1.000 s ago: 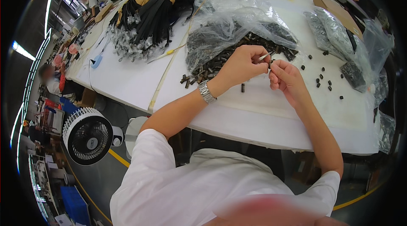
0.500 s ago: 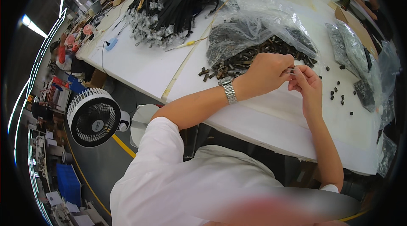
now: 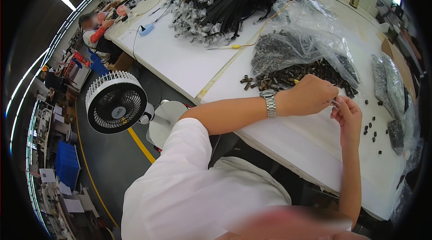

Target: The worker is assembling small plastic and cord components, likely for bag or clothing hardware.

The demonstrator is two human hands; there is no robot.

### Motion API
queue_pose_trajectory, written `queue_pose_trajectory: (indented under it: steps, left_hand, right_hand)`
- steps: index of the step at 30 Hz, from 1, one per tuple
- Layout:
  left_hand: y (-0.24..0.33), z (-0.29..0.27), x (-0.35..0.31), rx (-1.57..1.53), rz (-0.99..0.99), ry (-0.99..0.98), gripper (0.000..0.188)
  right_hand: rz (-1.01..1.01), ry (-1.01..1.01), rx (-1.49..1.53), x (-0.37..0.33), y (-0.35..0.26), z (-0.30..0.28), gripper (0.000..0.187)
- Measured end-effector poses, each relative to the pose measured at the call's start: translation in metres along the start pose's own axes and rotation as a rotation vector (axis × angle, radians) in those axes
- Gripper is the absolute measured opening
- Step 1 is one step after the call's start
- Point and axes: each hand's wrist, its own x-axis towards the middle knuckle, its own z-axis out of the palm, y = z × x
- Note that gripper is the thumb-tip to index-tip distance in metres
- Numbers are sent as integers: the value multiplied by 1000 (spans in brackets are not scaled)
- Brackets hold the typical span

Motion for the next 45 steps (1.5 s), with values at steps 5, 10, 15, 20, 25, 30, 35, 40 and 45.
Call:
queue_pose_trajectory:
  steps: [5, 10, 15, 20, 25, 30, 35, 40, 45]
  left_hand:
    - [1, 4, 3, 20, -7, 14, 6]
    - [1, 6, 3, -25, -34, -1, 6]
    - [1, 5, 0, 11, 2, -1, 8]
    - [-3, 8, -1, 70, 37, -31, 9]
    - [-5, 7, 4, -17, 13, -33, 10]
    - [-4, -5, 7, -293, -161, -49, 10]
    - [-3, -14, 13, -537, -256, -102, 14]
    - [-9, -11, 12, -778, -386, -249, 17]
    - [-20, -3, 3, -1089, -529, -380, 17]
  right_hand:
    - [-39, 33, -48, -3, -2, 4, 24]
    - [8, -24, 12, -2, -1, -6, 23]
    - [124, -39, 195, 0, 1, -7, 22]
    - [219, 43, 302, -3, -4, -2, 18]
    - [203, -69, 225, 5, 1, -20, 14]
    - [34, -176, 37, 2, -15, -13, 12]
    - [35, -276, 87, -1, -22, -20, 8]
    - [47, -280, -31, -1, -22, -23, 10]
    - [-7, -189, -325, -4, -23, -8, 10]
